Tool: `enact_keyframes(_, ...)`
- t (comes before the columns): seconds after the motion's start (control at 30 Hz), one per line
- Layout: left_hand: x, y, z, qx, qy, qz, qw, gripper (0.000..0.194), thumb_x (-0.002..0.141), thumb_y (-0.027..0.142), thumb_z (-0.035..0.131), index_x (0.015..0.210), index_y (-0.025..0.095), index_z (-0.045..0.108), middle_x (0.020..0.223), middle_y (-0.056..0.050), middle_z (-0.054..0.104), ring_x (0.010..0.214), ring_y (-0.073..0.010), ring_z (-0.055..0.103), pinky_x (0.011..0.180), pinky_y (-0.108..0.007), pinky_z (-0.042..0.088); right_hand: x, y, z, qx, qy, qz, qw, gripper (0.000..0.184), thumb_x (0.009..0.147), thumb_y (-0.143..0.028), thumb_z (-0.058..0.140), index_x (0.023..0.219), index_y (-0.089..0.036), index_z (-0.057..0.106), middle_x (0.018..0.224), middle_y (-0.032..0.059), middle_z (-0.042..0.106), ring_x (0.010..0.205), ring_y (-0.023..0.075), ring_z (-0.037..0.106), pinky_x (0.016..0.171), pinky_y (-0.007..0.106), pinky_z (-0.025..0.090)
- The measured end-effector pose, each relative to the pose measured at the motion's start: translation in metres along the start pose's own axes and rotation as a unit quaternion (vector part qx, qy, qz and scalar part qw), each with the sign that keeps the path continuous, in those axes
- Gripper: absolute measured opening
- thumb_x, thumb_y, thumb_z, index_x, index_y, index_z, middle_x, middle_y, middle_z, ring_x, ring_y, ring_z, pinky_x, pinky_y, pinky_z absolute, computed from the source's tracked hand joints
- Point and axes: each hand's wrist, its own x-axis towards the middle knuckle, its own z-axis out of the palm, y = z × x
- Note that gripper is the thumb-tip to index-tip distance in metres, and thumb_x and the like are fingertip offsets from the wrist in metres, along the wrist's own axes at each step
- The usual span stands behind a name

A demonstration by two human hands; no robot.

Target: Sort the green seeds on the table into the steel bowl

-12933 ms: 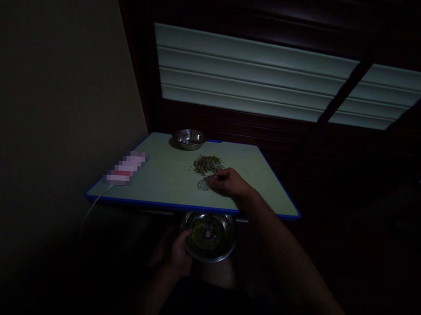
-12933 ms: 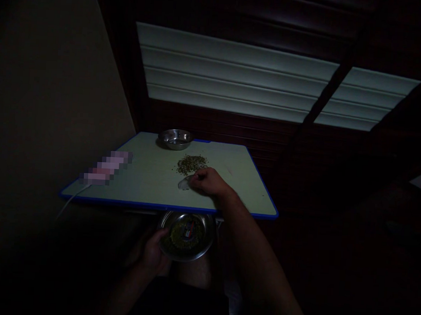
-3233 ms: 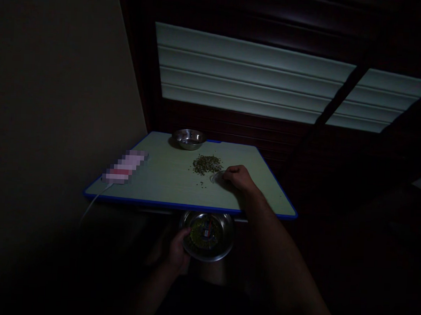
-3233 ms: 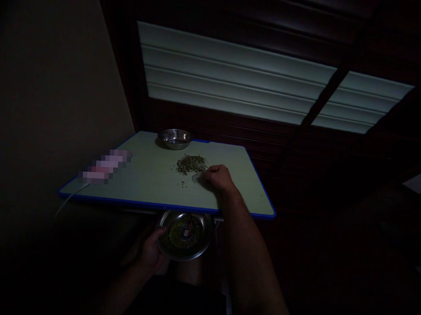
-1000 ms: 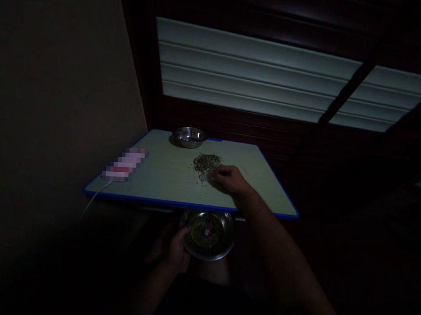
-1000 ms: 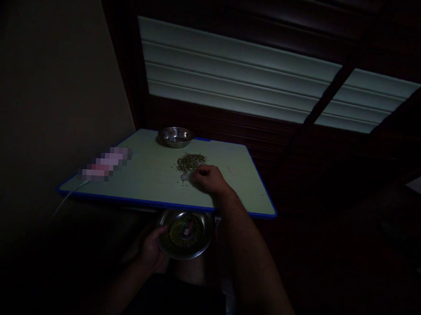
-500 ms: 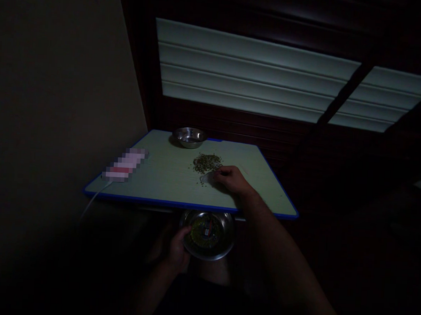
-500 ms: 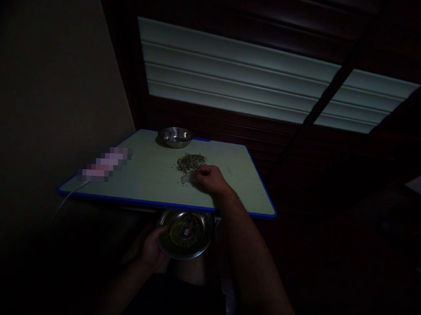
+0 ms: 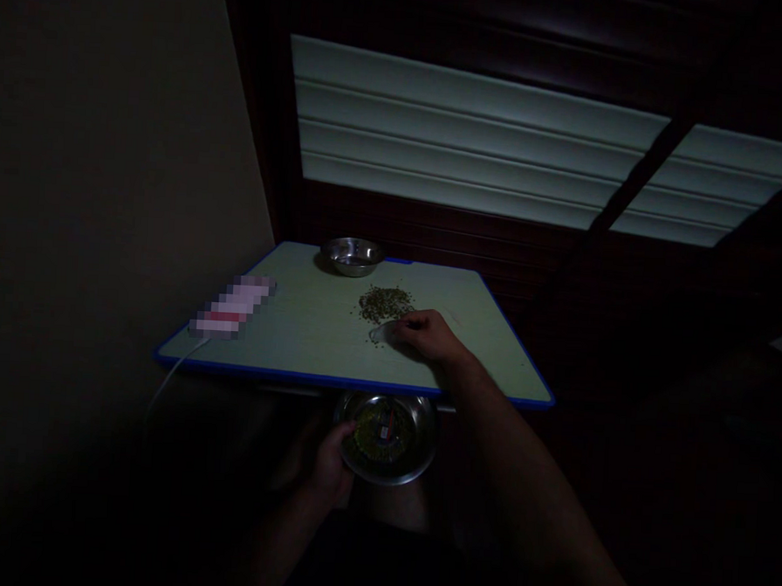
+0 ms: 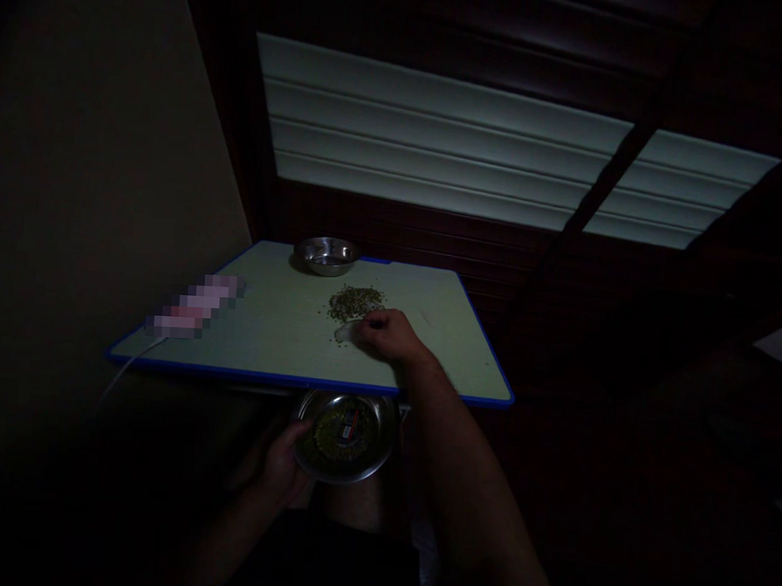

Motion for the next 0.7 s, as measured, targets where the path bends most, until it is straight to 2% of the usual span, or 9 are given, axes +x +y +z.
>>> enact_keyframes(0.23, -0.005, 0.003, 0.006, 0.001, 0.015, -0.013, 1.0, 0.017, 0.072, 0.015, 0.061, 0.083, 0.011, 0.074, 0.075, -0.011, 0.077, 0.085, -0.0286, 0.074, 0.086, -0.039, 0.058, 0.005, -0.003, 0.006, -0.024, -0.015, -0.018, 0.999, 0.022, 0.073, -0.033, 0.064, 0.069, -0.014, 0.072, 0.065, 0.002, 0.064, 0.063, 0.0125, 0.053, 0.062, 0.026, 0.041)
enact_keyframes(0.33, -0.006, 0.003, 0.007, -0.002, 0.022, -0.009, 1.0, 0.016, 0.074, 0.015, 0.06, 0.081, 0.012, 0.074, 0.075, -0.01, 0.077, 0.08, -0.026, 0.074, 0.084, -0.037, 0.058, 0.009, -0.006, 0.007, -0.007, -0.029, -0.029, 0.999, 0.017, 0.071, -0.027, 0.067, 0.079, -0.014, 0.075, 0.075, 0.0036, 0.07, 0.07, 0.014, 0.058, 0.068, 0.027, 0.044)
enact_keyframes(0.47, -0.007, 0.002, 0.007, -0.007, 0.025, -0.007, 1.0, 0.016, 0.074, 0.017, 0.061, 0.083, 0.013, 0.074, 0.078, -0.009, 0.078, 0.084, -0.0266, 0.074, 0.086, -0.038, 0.057, 0.012, -0.007, 0.007, 0.021, -0.039, -0.048, 0.998, 0.024, 0.069, -0.021, 0.07, 0.092, -0.016, 0.076, 0.087, 0.0046, 0.073, 0.077, 0.0152, 0.061, 0.075, 0.029, 0.047)
enact_keyframes(0.7, -0.003, 0.001, 0.002, -0.019, 0.006, -0.011, 1.0, 0.02, 0.071, 0.018, 0.062, 0.086, 0.011, 0.074, 0.078, -0.011, 0.078, 0.088, -0.0292, 0.074, 0.085, -0.039, 0.057, 0.013, -0.008, 0.006, 0.057, -0.095, -0.056, 0.992, 0.022, 0.073, -0.026, 0.072, 0.092, -0.015, 0.076, 0.087, 0.0054, 0.074, 0.079, 0.0157, 0.062, 0.075, 0.029, 0.047)
